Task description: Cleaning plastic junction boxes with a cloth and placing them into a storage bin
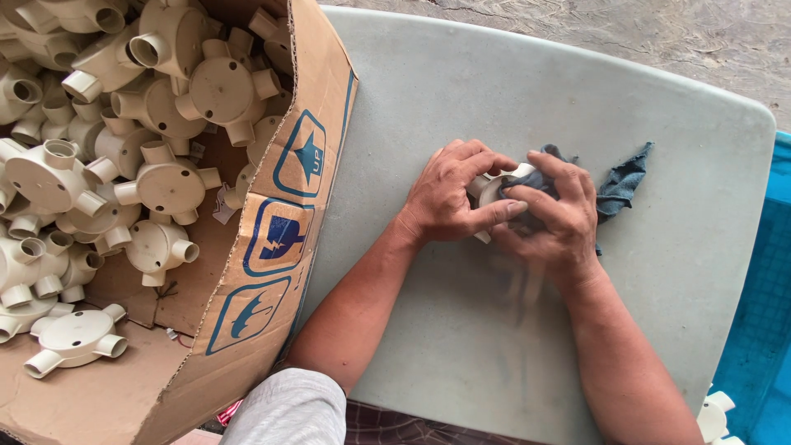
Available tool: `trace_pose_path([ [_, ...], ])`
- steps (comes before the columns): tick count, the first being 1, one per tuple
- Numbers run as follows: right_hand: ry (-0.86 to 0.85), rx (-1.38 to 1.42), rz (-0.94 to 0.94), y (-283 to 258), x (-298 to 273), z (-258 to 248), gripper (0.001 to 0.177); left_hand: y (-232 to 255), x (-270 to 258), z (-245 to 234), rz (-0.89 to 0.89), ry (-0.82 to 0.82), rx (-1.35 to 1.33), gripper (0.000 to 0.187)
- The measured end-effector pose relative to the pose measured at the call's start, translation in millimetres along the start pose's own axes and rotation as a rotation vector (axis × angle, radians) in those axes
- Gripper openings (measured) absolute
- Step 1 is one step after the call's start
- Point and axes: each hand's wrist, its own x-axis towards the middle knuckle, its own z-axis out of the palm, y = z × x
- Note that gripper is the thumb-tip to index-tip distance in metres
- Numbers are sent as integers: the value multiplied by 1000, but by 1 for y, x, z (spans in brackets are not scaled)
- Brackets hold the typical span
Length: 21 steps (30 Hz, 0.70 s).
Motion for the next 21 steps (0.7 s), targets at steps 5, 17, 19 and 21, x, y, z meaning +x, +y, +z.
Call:
trace_pose_path([
  [5,-10,-12,-10,-5,2,3,28,5,1,0,0,43,27,43],
  [17,-85,-125,-144,-13,9,-2,23,3,1,0,-22,52,-3,42],
  [19,-84,-84,-125,-13,9,-1,22,3,0,0,-34,61,10,43],
  [21,-82,-60,-109,-13,8,-1,21,7,-1,0,-47,61,-54,42],
])
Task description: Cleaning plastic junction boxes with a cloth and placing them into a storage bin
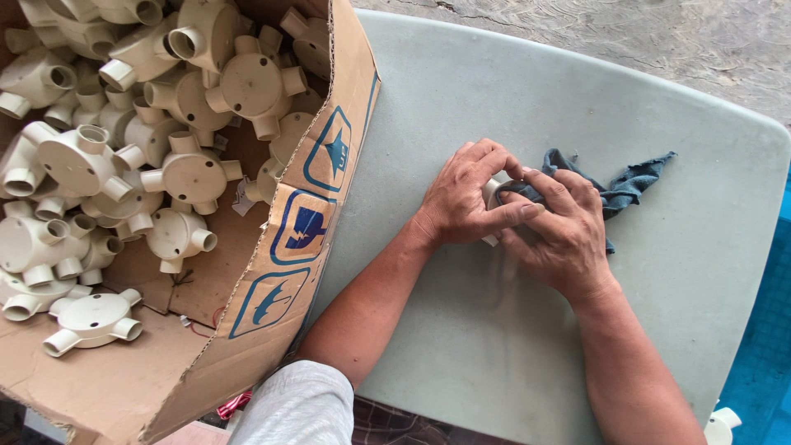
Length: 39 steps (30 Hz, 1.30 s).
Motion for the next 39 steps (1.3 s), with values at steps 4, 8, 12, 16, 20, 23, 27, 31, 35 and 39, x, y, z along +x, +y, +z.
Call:
trace_pose_path([
  [4,5,-21,-11,-1,-1,-2,19,1,1,0,25,0,13,41],
  [8,-20,29,-20,-8,0,-2,15,1,1,-1,-1,12,7,44],
  [12,-5,11,8,-5,-3,2,25,-1,2,1,-6,-18,63,48],
  [16,24,-25,71,-2,-4,2,28,2,3,-1,-19,-32,69,52],
  [20,36,14,92,-1,-1,0,28,4,4,-1,-34,-59,95,52],
  [23,25,24,72,-1,0,-1,29,2,4,-1,-22,-63,114,50],
  [27,29,62,83,-2,0,-1,28,3,4,-1,-15,-54,130,48],
  [31,21,89,124,-1,-2,0,28,3,4,-1,-15,-50,128,49],
  [35,25,89,67,-2,1,-1,26,5,4,-2,-15,-59,134,48],
  [39,32,84,38,-1,2,-1,27,4,5,-1,-21,-62,140,49],
])
